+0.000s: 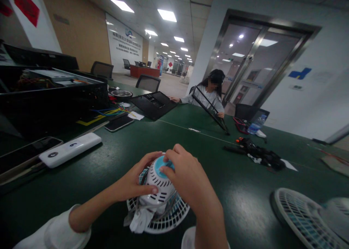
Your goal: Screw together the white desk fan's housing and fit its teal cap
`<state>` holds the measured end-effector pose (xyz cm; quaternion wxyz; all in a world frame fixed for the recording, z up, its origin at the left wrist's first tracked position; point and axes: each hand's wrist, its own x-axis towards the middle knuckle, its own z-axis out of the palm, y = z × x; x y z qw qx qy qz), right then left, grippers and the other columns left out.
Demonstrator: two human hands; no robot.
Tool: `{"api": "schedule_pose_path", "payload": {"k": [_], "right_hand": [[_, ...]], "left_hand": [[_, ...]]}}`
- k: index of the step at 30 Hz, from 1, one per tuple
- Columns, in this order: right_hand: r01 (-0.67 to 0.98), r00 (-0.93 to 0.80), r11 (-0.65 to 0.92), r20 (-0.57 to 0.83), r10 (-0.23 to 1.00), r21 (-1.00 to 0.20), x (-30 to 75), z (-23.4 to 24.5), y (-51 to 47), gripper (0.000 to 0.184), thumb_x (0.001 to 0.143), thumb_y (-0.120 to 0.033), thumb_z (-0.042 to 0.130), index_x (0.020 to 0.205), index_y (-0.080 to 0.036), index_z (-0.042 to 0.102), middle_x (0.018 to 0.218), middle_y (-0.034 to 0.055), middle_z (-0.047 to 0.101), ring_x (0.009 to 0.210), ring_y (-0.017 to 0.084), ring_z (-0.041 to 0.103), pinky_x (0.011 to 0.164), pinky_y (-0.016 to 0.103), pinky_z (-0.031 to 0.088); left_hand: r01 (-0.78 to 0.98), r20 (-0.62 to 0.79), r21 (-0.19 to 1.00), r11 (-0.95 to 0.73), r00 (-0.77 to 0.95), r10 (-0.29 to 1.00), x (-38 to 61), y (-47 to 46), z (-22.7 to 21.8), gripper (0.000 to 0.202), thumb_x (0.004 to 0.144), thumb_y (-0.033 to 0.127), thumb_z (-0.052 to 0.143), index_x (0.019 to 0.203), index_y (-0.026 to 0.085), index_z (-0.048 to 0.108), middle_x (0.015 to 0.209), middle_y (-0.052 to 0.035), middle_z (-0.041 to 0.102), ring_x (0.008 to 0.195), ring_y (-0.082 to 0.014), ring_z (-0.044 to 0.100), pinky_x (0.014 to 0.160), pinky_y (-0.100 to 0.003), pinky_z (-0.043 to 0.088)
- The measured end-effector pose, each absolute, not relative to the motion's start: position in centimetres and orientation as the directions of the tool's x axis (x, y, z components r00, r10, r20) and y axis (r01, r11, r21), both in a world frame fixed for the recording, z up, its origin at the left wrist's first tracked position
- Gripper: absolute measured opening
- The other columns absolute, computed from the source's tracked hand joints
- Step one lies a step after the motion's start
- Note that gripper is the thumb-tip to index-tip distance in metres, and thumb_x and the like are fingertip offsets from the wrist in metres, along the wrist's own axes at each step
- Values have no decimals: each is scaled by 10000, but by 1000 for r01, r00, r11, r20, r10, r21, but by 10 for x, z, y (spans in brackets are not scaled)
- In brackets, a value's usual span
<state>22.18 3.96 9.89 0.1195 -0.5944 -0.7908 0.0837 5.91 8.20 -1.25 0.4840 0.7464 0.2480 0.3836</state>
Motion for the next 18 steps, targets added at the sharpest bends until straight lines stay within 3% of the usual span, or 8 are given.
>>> {"api": "schedule_pose_path", "payload": {"k": [8, 12, 18], "right_hand": [[939, -210, 229, 99, 973, -258, 219, 95, 43, 24, 794, -194, 582, 788, -171, 582, 808, 6, 508, 651, 108, 463, 579, 245, 295], [952, -180, 200, 105, 978, -229, 216, 91, 48, 124, 804, -225, 531, 692, -171, 523, 735, 4, 533, 650, 123, 465, 571, 249, 279], [958, -114, 135, 93, 989, -253, 212, 93, 49, 90, 795, -238, 492, 735, -188, 536, 680, -3, 541, 603, 126, 459, 537, 254, 226]], "left_hand": [[4, 323, 915, -403, 591, 739, 59, 81, -9, 776, 654, 351, 751, 1303, 253, 339, 1349, -90, 427, 1227, -286, 425, 1044, -448, 333], [-2, 321, 918, -396, 588, 743, 59, 81, -10, 782, 653, 344, 754, 1303, 248, 330, 1355, -97, 425, 1228, -282, 428, 1049, -446, 330], [-16, 321, 923, -384, 580, 748, 60, 81, -9, 782, 645, 352, 752, 1305, 248, 344, 1359, -94, 429, 1235, -295, 419, 1061, -457, 305]]}}
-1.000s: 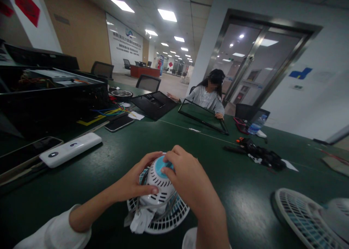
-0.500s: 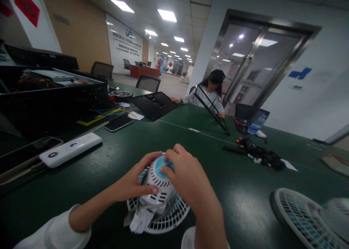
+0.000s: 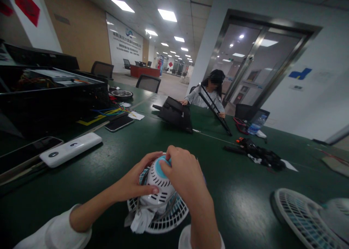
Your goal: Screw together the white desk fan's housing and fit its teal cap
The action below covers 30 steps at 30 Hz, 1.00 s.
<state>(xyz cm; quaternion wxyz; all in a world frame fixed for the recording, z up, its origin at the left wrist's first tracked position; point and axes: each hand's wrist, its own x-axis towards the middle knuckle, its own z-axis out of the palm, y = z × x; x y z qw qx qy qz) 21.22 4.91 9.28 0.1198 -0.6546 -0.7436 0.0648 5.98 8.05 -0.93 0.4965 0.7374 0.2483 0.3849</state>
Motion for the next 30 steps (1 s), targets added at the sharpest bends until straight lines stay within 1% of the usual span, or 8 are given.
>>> {"api": "schedule_pose_path", "payload": {"k": [3, 9, 14, 16, 21, 23, 26, 30], "right_hand": [[961, -76, 99, 98, 992, -258, 210, 92, 49, 83, 790, -241, 476, 803, -195, 544, 651, -6, 534, 583, 129, 468, 528, 255, 214], [959, -25, 54, 106, 994, -279, 204, 88, 52, 187, 761, -182, 443, 929, -194, 525, 599, -12, 530, 537, 134, 484, 515, 255, 228], [977, 92, -71, 96, 991, -201, 196, 87, 53, 196, 779, -151, 434, 954, -162, 520, 687, 52, 599, 613, 176, 559, 517, 258, 272], [975, 100, -78, 94, 991, -209, 196, 88, 52, 163, 809, -178, 424, 932, -159, 531, 705, 66, 610, 620, 181, 570, 515, 259, 287], [942, -41, 87, 147, 988, -323, 214, 97, 43, 191, 873, -275, 417, 949, -190, 570, 673, 21, 608, 613, 159, 564, 529, 254, 334], [917, -138, 196, 186, 973, -347, 223, 101, 38, 182, 860, -232, 456, 973, -198, 594, 770, 29, 626, 720, 165, 581, 593, 263, 382], [872, -280, 322, 163, 946, -370, 232, 104, 34, 225, 813, -160, 526, 1013, -210, 616, 987, 50, 609, 904, 170, 562, 737, 283, 423], [845, -380, 383, 84, 921, -373, 232, 103, 36, 229, 788, -144, 574, 1000, -209, 635, 1072, 54, 586, 954, 168, 541, 801, 294, 421]], "left_hand": [[-14, 322, 922, -387, 581, 747, 60, 80, -8, 785, 638, 346, 756, 1301, 245, 347, 1352, -93, 437, 1233, -295, 420, 1060, -455, 306], [-15, 333, 916, -400, 583, 741, 59, 80, -7, 783, 644, 348, 756, 1296, 233, 338, 1349, -93, 437, 1233, -280, 423, 1058, -436, 317], [19, 325, 910, -415, 589, 740, 59, 81, -8, 777, 645, 357, 755, 1292, 243, 339, 1340, -95, 441, 1226, -285, 428, 1052, -453, 323], [17, 330, 908, -418, 582, 743, 59, 82, -9, 783, 645, 354, 757, 1296, 245, 337, 1335, -96, 444, 1222, -281, 431, 1051, -455, 327], [-18, 346, 911, -412, 577, 740, 59, 83, -12, 779, 648, 347, 759, 1295, 257, 334, 1333, -90, 442, 1212, -277, 441, 1030, -447, 355], [-19, 347, 911, -412, 575, 741, 59, 83, -12, 775, 649, 346, 757, 1294, 260, 337, 1335, -89, 439, 1210, -282, 441, 1030, -449, 352], [-13, 344, 910, -413, 577, 741, 59, 83, -12, 778, 648, 344, 759, 1297, 265, 337, 1339, -85, 435, 1215, -285, 436, 1030, -448, 345], [0, 343, 907, -420, 578, 740, 59, 83, -13, 787, 651, 354, 758, 1303, 273, 324, 1346, -74, 429, 1218, -271, 433, 1034, -431, 341]]}}
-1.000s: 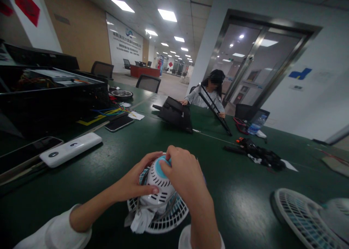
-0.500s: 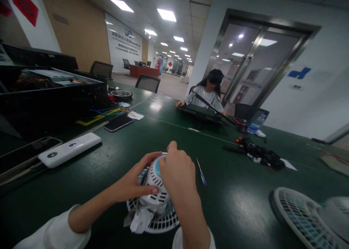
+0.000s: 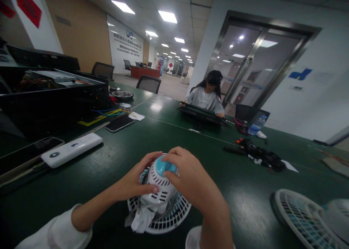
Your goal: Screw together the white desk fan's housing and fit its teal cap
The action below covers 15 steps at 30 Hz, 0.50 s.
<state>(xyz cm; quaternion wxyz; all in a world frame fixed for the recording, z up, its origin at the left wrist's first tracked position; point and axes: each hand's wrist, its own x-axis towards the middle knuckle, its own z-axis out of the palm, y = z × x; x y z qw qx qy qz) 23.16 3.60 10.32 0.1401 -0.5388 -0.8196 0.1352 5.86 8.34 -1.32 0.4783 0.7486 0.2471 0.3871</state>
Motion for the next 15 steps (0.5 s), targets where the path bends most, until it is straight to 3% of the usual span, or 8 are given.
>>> {"api": "schedule_pose_path", "payload": {"k": [11, 15], "right_hand": [[899, -254, 261, 67, 965, -351, 217, 99, 41, 82, 779, -169, 592, 859, -170, 612, 921, 26, 559, 799, 143, 530, 693, 273, 383], [945, -178, 193, 82, 981, -265, 212, 96, 44, 56, 784, -225, 576, 790, -172, 594, 836, 22, 580, 718, 143, 529, 608, 260, 339]], "left_hand": [[-11, 350, 907, -421, 574, 740, 60, 84, -15, 809, 644, 352, 759, 1305, 247, 304, 1362, -91, 403, 1256, -275, 391, 1064, -434, 299], [-11, 350, 906, -422, 581, 735, 60, 84, -15, 812, 646, 348, 759, 1309, 258, 299, 1371, -81, 400, 1264, -270, 386, 1069, -425, 298]]}}
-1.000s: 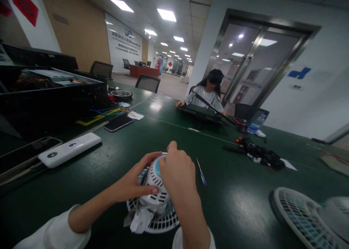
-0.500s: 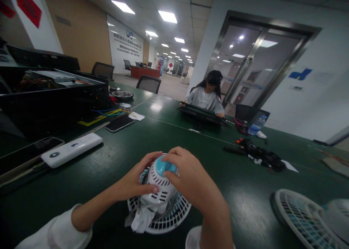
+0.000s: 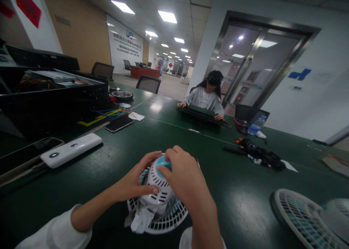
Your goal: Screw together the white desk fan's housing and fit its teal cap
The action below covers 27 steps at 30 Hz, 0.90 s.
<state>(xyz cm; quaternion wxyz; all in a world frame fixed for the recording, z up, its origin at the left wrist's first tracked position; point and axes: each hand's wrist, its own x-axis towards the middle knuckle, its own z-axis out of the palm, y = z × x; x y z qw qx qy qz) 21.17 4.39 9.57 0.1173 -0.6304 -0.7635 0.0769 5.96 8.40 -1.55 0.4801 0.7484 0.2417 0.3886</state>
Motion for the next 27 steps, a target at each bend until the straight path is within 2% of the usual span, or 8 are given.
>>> {"api": "schedule_pose_path", "payload": {"k": [4, 9, 12, 15, 19, 22, 24, 27], "right_hand": [[981, -58, 73, 90, 994, -178, 208, 93, 47, 156, 826, -316, 498, 764, -187, 561, 704, 20, 600, 651, 162, 550, 556, 267, 289], [994, 74, -68, 74, 995, -84, 201, 94, 44, 176, 831, -344, 453, 883, -202, 542, 739, 55, 637, 693, 226, 607, 537, 278, 283], [988, 152, -150, 68, 986, -41, 192, 94, 43, 178, 837, -264, 421, 965, -193, 522, 782, 85, 655, 724, 260, 633, 522, 280, 293], [981, 191, -187, 81, 978, -52, 187, 93, 44, 189, 849, -202, 381, 979, -170, 514, 787, 101, 655, 717, 259, 640, 509, 278, 303], [986, 92, -78, 90, 992, -147, 201, 93, 43, 227, 909, -291, 342, 959, -192, 540, 754, 66, 646, 683, 224, 613, 542, 286, 333], [954, -160, 176, 85, 984, -241, 217, 96, 39, 214, 879, -208, 414, 993, -215, 595, 860, 46, 629, 776, 181, 586, 662, 295, 381], [913, -273, 281, 68, 959, -295, 223, 97, 37, 246, 844, -168, 468, 1031, -222, 620, 958, 54, 603, 867, 181, 565, 745, 309, 393], [896, -297, 289, 30, 955, -338, 225, 97, 36, 264, 837, -172, 492, 1060, -215, 626, 991, 66, 582, 906, 191, 552, 792, 338, 405]], "left_hand": [[-25, 352, 908, -418, 586, 730, 59, 83, -17, 806, 648, 349, 760, 1305, 271, 301, 1382, -72, 393, 1263, -262, 394, 1074, -419, 294], [-45, 358, 908, -416, 597, 718, 60, 82, -17, 839, 646, 330, 764, 1319, 274, 265, 1383, -69, 395, 1270, -253, 387, 1080, -415, 287], [-41, 354, 909, -415, 600, 717, 60, 81, -15, 831, 642, 326, 764, 1313, 260, 279, 1381, -75, 394, 1275, -258, 376, 1088, -420, 271], [-28, 346, 912, -409, 589, 731, 59, 81, -15, 836, 639, 320, 766, 1315, 258, 278, 1384, -79, 389, 1279, -262, 368, 1090, -424, 259], [-61, 348, 921, -386, 577, 739, 59, 83, -18, 854, 635, 312, 771, 1322, 264, 265, 1379, -80, 391, 1270, -256, 377, 1072, -412, 287], [-90, 358, 921, -378, 574, 736, 60, 86, -19, 860, 634, 329, 768, 1329, 264, 265, 1374, -84, 403, 1263, -261, 388, 1068, -412, 288], [-113, 352, 928, -356, 585, 731, 60, 89, -20, 848, 657, 361, 740, 1343, 253, 253, 1380, -91, 402, 1262, -262, 393, 1059, -400, 302], [13, 213, 967, -255, 515, 830, 59, 97, -22, 615, 785, 435, 557, 1316, 215, 338, 1379, -85, 420, 1275, -235, 387, 1052, -347, 311]]}}
